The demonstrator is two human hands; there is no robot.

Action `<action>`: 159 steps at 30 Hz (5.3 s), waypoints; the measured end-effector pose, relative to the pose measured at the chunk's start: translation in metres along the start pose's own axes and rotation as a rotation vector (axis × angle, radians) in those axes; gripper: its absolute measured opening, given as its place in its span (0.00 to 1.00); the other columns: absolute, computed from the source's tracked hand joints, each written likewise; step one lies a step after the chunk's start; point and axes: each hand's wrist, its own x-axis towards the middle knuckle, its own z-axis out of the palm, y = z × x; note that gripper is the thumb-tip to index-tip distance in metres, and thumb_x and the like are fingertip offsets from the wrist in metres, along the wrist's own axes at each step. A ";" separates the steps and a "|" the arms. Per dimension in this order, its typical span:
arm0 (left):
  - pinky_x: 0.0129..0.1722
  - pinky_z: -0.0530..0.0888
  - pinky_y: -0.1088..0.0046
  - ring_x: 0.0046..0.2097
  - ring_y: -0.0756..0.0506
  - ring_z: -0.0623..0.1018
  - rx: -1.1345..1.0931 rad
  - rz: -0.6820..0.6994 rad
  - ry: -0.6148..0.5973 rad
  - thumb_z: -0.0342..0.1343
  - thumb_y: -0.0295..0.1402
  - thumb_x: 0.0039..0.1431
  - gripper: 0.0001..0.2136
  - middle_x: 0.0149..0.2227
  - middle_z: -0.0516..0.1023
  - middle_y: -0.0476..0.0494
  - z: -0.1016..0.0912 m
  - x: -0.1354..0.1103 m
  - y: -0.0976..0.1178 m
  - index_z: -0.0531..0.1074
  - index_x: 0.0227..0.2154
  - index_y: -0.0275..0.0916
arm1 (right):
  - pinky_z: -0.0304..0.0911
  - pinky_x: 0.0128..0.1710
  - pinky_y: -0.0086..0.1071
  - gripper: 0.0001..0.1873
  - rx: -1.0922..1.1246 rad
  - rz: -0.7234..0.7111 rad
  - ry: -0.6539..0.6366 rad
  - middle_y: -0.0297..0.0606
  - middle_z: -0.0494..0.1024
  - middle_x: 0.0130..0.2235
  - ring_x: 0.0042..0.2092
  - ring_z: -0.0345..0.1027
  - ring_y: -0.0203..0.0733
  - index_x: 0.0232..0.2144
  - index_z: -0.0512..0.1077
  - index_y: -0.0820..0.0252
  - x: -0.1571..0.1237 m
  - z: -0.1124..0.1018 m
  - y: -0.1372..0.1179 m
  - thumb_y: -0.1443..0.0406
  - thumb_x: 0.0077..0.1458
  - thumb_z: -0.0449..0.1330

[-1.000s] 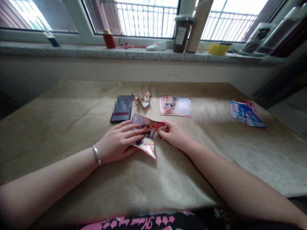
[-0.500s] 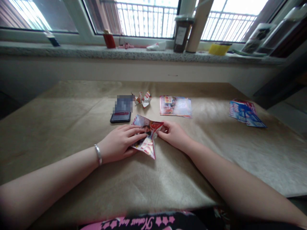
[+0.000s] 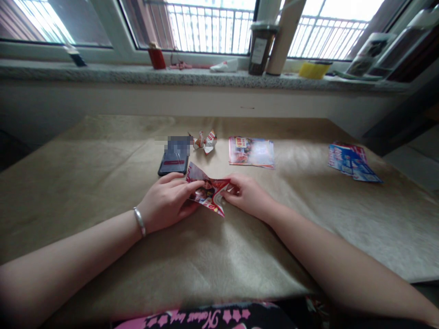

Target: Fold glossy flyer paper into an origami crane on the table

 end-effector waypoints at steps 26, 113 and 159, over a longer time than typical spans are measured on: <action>0.58 0.62 0.58 0.55 0.41 0.68 -0.005 -0.049 0.125 0.53 0.33 0.57 0.17 0.46 0.73 0.43 0.001 -0.001 -0.002 0.67 0.50 0.40 | 0.66 0.32 0.27 0.07 -0.041 -0.177 0.016 0.38 0.77 0.33 0.33 0.70 0.35 0.34 0.74 0.61 -0.004 0.001 -0.007 0.68 0.54 0.56; 0.46 0.72 0.67 0.44 0.46 0.73 -0.269 -0.227 0.245 0.51 0.28 0.58 0.13 0.44 0.74 0.43 0.000 0.001 -0.009 0.69 0.46 0.40 | 0.68 0.37 0.34 0.03 -0.074 -0.313 0.252 0.37 0.78 0.37 0.41 0.70 0.40 0.28 0.71 0.56 0.019 -0.014 -0.048 0.65 0.53 0.58; 0.38 0.73 0.73 0.36 0.50 0.75 -0.605 -0.161 0.496 0.57 0.27 0.56 0.02 0.33 0.75 0.46 0.004 0.018 -0.007 0.73 0.33 0.37 | 0.65 0.48 0.41 0.03 -0.336 -0.614 0.360 0.35 0.79 0.38 0.43 0.70 0.41 0.33 0.73 0.54 0.026 0.001 -0.023 0.67 0.54 0.60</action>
